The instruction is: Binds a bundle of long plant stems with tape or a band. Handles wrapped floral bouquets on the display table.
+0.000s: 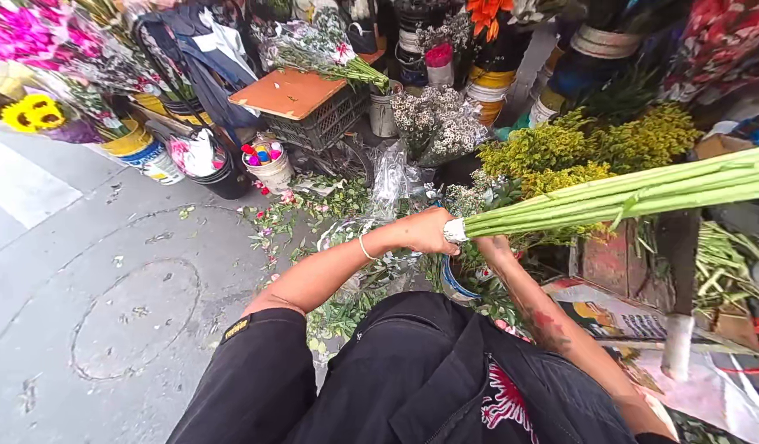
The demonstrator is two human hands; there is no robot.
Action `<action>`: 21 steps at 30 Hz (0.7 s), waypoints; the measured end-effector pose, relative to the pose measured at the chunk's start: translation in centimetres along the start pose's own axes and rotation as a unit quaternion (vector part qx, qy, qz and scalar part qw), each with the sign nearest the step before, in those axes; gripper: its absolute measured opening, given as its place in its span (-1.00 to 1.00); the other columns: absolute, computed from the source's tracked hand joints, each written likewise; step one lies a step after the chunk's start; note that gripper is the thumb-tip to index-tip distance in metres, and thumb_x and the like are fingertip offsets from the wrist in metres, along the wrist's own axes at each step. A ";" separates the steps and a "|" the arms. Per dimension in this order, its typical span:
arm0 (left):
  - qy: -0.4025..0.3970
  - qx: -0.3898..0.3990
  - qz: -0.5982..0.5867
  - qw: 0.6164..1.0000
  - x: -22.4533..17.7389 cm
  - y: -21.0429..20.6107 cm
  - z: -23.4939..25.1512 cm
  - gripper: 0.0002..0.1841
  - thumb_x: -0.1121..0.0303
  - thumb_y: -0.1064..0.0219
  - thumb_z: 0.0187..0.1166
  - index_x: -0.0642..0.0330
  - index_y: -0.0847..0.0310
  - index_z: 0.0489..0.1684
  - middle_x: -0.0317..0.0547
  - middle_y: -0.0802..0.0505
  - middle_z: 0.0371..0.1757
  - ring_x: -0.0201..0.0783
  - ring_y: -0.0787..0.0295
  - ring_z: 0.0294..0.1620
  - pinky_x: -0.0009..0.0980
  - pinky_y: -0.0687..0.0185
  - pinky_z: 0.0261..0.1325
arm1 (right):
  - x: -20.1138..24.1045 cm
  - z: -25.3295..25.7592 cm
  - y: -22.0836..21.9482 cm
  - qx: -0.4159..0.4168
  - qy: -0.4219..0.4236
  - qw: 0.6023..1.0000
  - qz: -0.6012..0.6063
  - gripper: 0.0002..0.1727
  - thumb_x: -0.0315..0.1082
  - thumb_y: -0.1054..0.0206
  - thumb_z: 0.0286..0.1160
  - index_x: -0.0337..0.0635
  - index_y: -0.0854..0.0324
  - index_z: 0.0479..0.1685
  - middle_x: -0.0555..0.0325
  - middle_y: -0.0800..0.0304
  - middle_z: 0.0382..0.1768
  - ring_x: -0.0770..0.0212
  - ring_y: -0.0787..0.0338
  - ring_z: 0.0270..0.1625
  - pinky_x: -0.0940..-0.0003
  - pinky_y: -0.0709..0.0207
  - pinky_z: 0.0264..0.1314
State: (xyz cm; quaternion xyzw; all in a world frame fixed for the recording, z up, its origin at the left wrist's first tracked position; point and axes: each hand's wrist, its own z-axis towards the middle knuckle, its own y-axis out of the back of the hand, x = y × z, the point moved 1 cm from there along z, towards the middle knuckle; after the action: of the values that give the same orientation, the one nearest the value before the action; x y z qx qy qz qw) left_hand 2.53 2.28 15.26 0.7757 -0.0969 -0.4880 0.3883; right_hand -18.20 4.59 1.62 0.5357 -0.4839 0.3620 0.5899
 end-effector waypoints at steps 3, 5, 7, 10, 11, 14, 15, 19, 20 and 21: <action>0.062 -0.099 -0.007 0.993 0.8 0.3 1.8 -0.67 0.31 -0.45 0.52 0.41 -0.71 0.06 0.20 -0.83 -0.08 0.00 -0.77 0.00 0.05 -0.61 0.18 | 1.3 -5.9 -1.1 0.026 0.227 0.970 -0.081 -0.80 -0.25 -0.46 0.51 -0.18 -0.87 -0.12 0.13 -0.85 -0.14 0.48 -0.78 -0.27 0.56 -0.70 -0.19; 0.100 -0.144 -0.003 0.984 1.4 -0.3 3.4 -0.69 0.30 -0.43 0.51 0.37 -0.72 0.05 0.22 -0.84 -0.04 0.09 -0.78 0.07 0.15 -0.60 0.22 | 4.2 -6.9 -0.6 -0.085 0.410 0.901 -0.111 -0.84 -0.33 -0.44 0.56 -0.22 -0.87 -0.14 -0.01 -0.87 -0.14 0.38 -0.83 -0.11 0.58 -0.70 0.00; 0.107 -0.166 0.003 0.980 1.6 -1.2 4.9 -0.68 0.28 -0.45 0.49 0.34 -0.74 0.05 0.22 -0.85 0.00 0.13 -0.79 0.13 0.21 -0.60 0.26 | 6.3 -5.7 0.0 -0.194 0.480 0.841 -0.154 -0.87 -0.36 -0.47 0.54 -0.21 -0.88 -0.15 -0.06 -0.88 -0.17 0.23 -0.86 -0.06 0.47 -0.70 0.07; 0.097 -0.159 0.011 0.982 0.8 -2.6 6.6 -0.66 0.23 -0.45 0.48 0.33 -0.75 0.03 0.21 -0.86 0.01 0.13 -0.80 0.15 0.19 -0.60 0.28 | 5.6 -3.9 0.6 -0.277 0.476 0.812 -0.193 -0.90 -0.36 -0.50 0.48 -0.19 -0.88 -0.24 -0.04 -0.91 -0.20 0.16 -0.90 -0.08 0.38 -0.72 0.03; 0.094 -0.153 0.008 0.984 0.5 -3.0 7.0 -0.65 0.23 -0.45 0.48 0.34 -0.74 0.05 0.21 -0.86 0.04 0.12 -0.79 0.17 0.18 -0.59 0.29 | 4.9 -4.0 0.7 -0.293 0.472 0.809 -0.194 -0.91 -0.38 -0.49 0.48 -0.20 -0.87 -0.24 -0.05 -0.92 -0.21 0.15 -0.90 -0.07 0.38 -0.72 0.05; 0.089 -0.163 0.004 0.983 0.6 -3.5 7.3 -0.63 0.29 -0.44 0.50 0.41 -0.72 0.10 0.29 -0.84 0.08 0.20 -0.78 0.22 0.25 -0.60 0.29 | 3.8 -4.0 0.1 -0.317 0.453 0.805 -0.216 -0.86 -0.38 -0.43 0.56 -0.30 -0.83 -0.19 -0.17 -0.87 -0.20 -0.01 -0.86 -0.04 0.27 -0.67 0.12; 0.095 -0.167 0.006 0.981 0.6 -3.7 7.3 -0.65 0.30 -0.44 0.50 0.41 -0.71 0.10 0.29 -0.84 0.09 0.21 -0.78 0.23 0.27 -0.61 0.27 | 3.5 -4.0 -0.1 -0.314 0.446 0.806 -0.230 -0.83 -0.38 -0.39 0.59 -0.35 -0.79 -0.17 -0.24 -0.83 -0.20 -0.11 -0.82 -0.03 0.16 -0.63 0.15; 0.121 -0.169 0.015 0.978 0.6 -3.3 6.3 -0.67 0.35 -0.47 0.49 0.41 -0.72 0.10 0.27 -0.85 0.07 0.20 -0.78 0.21 0.26 -0.63 0.21 | 3.3 -4.3 -0.2 -0.195 0.479 0.831 -0.203 -0.76 -0.35 -0.33 0.64 -0.44 -0.67 -0.17 -0.37 -0.59 -0.08 -0.11 -0.61 0.11 0.24 -0.41 0.35; 0.123 -0.166 0.018 0.978 0.9 -3.1 6.0 -0.67 0.35 -0.46 0.50 0.41 -0.72 0.10 0.27 -0.85 0.07 0.19 -0.78 0.21 0.25 -0.62 0.23 | 3.4 -4.6 0.1 -0.119 0.479 0.852 -0.173 -0.74 -0.30 -0.28 0.68 -0.41 -0.64 -0.17 -0.31 -0.55 -0.01 0.03 -0.58 0.15 0.39 -0.39 0.37; 0.121 -0.161 0.020 0.979 1.4 -2.9 5.6 -0.67 0.34 -0.48 0.49 0.43 -0.73 0.07 0.28 -0.85 0.05 0.20 -0.78 0.20 0.26 -0.60 0.24 | 3.2 -4.7 0.5 -0.034 0.466 0.873 -0.142 -0.72 -0.24 -0.24 0.71 -0.34 -0.63 -0.16 -0.17 -0.58 0.03 0.24 -0.62 0.12 0.56 -0.46 0.30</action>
State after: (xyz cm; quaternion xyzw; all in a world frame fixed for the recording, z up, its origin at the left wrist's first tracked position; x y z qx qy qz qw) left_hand -2.12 0.68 11.00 0.7544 0.0146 -0.3916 0.5266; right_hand -16.90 9.04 4.98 0.3471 -0.0835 0.4658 0.8096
